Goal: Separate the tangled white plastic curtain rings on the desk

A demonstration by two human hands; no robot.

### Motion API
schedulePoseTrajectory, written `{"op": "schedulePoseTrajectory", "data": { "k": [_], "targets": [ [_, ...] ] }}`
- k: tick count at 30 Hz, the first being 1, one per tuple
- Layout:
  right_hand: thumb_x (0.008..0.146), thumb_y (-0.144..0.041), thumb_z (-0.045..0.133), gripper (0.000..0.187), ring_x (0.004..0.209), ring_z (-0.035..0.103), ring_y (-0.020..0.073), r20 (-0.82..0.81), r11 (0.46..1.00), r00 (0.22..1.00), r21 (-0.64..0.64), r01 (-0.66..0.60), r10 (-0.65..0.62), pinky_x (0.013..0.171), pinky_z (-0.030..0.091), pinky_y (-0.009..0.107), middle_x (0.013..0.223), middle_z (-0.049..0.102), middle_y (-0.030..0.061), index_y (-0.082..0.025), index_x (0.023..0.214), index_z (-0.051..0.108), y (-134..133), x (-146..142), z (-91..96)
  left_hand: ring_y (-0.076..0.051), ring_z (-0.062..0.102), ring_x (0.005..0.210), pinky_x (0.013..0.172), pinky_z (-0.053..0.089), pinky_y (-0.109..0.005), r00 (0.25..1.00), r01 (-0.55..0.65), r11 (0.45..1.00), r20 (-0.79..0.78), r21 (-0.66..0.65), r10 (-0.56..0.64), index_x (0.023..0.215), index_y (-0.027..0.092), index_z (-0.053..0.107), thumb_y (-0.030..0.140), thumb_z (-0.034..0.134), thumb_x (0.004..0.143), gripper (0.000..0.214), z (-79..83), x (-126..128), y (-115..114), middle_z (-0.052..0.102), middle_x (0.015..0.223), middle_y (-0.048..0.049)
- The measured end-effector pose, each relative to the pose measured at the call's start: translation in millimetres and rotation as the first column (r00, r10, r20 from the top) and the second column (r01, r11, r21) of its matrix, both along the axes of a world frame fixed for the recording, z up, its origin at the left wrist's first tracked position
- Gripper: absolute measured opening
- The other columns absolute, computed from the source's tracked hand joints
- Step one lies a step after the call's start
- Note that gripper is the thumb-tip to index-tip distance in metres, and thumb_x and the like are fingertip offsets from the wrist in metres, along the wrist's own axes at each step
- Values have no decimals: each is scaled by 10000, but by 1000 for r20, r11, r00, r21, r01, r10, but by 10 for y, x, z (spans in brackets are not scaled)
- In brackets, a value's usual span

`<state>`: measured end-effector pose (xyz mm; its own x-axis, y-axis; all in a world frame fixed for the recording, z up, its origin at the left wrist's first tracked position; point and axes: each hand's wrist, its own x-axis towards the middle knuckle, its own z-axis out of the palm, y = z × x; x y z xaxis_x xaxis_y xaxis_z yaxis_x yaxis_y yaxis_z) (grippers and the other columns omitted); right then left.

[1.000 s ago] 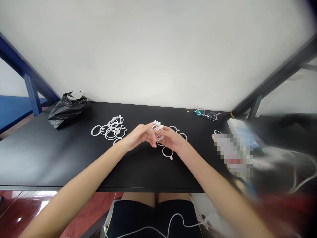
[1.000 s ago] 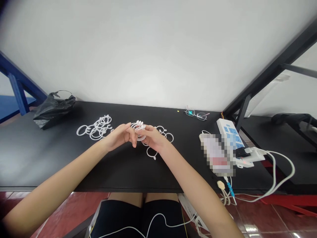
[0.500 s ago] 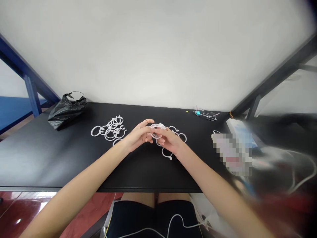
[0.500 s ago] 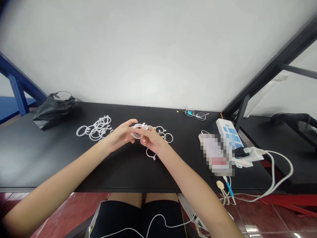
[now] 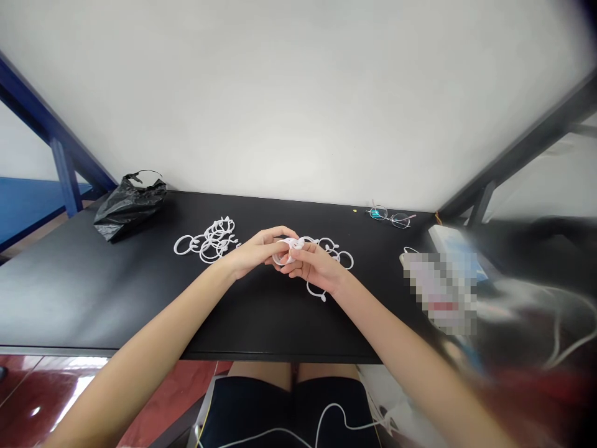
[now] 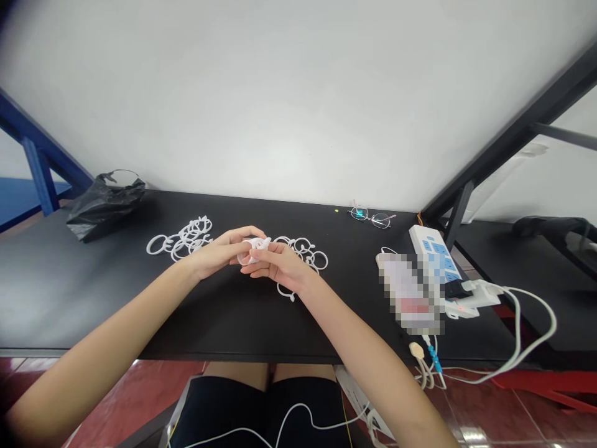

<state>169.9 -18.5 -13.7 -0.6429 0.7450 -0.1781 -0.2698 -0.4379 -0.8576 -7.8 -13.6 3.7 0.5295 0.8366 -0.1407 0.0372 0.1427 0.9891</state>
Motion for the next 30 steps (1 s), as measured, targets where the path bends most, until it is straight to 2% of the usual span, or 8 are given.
{"op": "schedulePoseTrajectory", "data": {
  "k": [5,7,9,12,17,20,27,30],
  "targets": [
    [619,-432,864,355,631,724,131,61,1000,998,-9,29,-29,550,555,163,707,746,49,-119,737,747,10,2,-10,-98,495,552,525,391,-203,986,-13,962,-156,272,57,1062,197,616,204,476,851,253,-83,45,-36,561,664,33],
    [627,-438,860,360,613,721,129,94,999,995,-7,38,-37,540,557,166,725,751,57,-115,736,745,11,2,-17,-122,539,636,597,422,-230,966,11,886,-235,463,111,1065,193,637,172,466,841,282,-103,62,-52,620,763,-1],
    [632,-448,856,373,594,718,131,135,1000,990,-5,28,-27,523,556,168,726,750,64,-107,728,741,1,-5,-19,-143,556,703,650,423,-246,935,60,777,-308,627,177,995,180,664,156,486,825,248,-119,69,-58,643,831,-30],
    [655,-460,842,387,588,720,135,184,1000,983,-1,6,-5,519,554,166,713,745,72,-95,711,728,-23,-22,-7,-149,544,679,633,405,-246,904,144,686,-377,713,201,901,167,670,182,524,819,169,-145,58,-44,626,798,-41],
    [749,-500,766,397,707,750,162,95,1000,995,11,-26,25,583,584,187,831,770,103,-113,832,733,-46,-45,19,-145,569,673,619,417,-226,926,146,739,-355,657,132,986,179,675,211,553,807,219,-179,4,7,668,787,-23],
    [771,-477,756,388,742,756,177,53,999,998,-2,-38,38,588,592,195,890,774,123,-116,912,733,-53,-59,4,-130,558,630,586,403,-212,927,150,762,-358,630,114,951,179,673,217,583,774,202,-190,-20,30,668,743,-5],
    [751,-550,740,472,665,747,182,95,1000,995,-2,-19,19,528,569,203,834,772,135,-108,917,727,-61,-74,-57,-83,431,496,516,325,-207,863,255,687,-481,680,155,750,167,581,170,514,786,76,-225,-34,48,568,590,31],
    [756,-570,723,474,673,745,174,116,996,993,85,4,-14,588,580,222,824,768,121,-114,887,728,-90,-102,-34,-79,421,500,503,318,-196,881,231,713,-454,662,135,709,166,533,178,462,824,136,-203,-74,73,534,581,36]
  ]
}}
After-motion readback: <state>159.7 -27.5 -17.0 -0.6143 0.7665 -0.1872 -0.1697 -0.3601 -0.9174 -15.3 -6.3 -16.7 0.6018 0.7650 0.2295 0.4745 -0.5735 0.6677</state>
